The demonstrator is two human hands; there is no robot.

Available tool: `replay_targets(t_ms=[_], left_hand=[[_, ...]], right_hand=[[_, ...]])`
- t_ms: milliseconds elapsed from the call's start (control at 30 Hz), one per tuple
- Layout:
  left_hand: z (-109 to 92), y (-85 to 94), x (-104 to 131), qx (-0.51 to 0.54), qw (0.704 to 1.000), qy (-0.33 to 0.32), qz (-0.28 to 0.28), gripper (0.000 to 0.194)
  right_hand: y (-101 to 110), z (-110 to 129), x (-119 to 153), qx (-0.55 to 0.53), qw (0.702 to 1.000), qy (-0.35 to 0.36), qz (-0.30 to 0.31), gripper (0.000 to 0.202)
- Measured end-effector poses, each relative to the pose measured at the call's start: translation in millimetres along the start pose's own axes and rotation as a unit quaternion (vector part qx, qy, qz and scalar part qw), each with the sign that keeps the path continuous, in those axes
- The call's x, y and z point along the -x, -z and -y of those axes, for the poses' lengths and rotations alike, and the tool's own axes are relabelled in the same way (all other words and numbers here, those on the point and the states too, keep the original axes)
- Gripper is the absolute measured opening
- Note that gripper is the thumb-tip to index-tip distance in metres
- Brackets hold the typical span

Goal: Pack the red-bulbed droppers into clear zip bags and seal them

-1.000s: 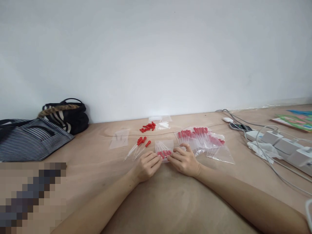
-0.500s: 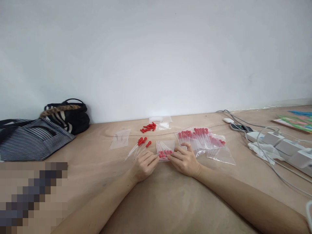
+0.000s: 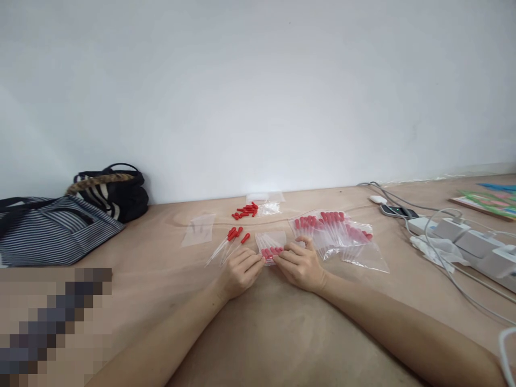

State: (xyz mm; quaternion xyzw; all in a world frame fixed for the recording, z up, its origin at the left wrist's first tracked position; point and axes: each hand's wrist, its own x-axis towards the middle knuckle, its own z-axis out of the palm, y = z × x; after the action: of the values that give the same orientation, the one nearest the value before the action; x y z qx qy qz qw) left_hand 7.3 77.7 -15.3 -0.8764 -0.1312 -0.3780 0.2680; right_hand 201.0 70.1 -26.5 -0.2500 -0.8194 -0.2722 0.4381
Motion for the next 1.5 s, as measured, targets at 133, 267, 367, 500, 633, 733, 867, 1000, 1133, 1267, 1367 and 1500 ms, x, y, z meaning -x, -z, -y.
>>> replay_targets(t_ms=[133,267,367,500,633,733,867,1000,1133,1267,1367,1500], left_hand=[[0,-1.8,0,0.01,1.0,-0.003,0.002,0.009],[-1,-1.0,-3,0.011,1.0,0.0,-0.011,0.008],[-2,0.1,-3,0.012,1.0,-0.002,-0.011,0.01],[-1,-0.4,-2,0.007,1.0,-0.011,-0.01,0.012],[-2,-0.4,-2,-0.004,1.0,-0.015,-0.009,0.012],[-2,2.6,0,0.003,1.0,-0.002,-0.011,0.013],[-2,8.5,1,0.01,1.0,0.019,-0.016,0.014],[-2,7.6,-2,0.017,1.0,0.016,-0.006,0.011],[-4,2.1,-4,0.007,1.0,0.0,0.002,0.01],[-5,1.3,-2,-0.002,1.0,-0.015,0.013,0.012],[-5,3.3,-1,0.006,1.0,-0.029,0.005,0.012],[-5,8.2,0,-0.004,1.0,-0.022,-0.007,0.012]], right_hand=[[-3,-1,2,-0.01,1.0,0.022,0.0,0.013],[-3,2,-1,0.0,1.0,0.018,0.002,0.012],[-5,5,-5,0.006,1.0,0.015,0.003,0.013],[-7,8,-7,-0.003,1.0,0.018,0.009,0.017],[-7,10,-7,-0.002,1.0,0.021,0.006,0.019],[-4,8,-5,0.009,1.0,0.017,-0.008,0.016],[2,-1,0,0.019,1.0,-0.004,-0.004,0.011],[4,-4,2,-0.001,1.0,0.01,0.009,0.014],[0,2,-1,-0.002,1.0,0.019,0.006,0.014],[0,2,0,-0.001,0.999,0.04,0.01,0.017],[4,-2,5,0.003,0.999,0.045,0.006,0.021],[11,-8,9,0.016,0.999,0.038,0.0,0.024]])
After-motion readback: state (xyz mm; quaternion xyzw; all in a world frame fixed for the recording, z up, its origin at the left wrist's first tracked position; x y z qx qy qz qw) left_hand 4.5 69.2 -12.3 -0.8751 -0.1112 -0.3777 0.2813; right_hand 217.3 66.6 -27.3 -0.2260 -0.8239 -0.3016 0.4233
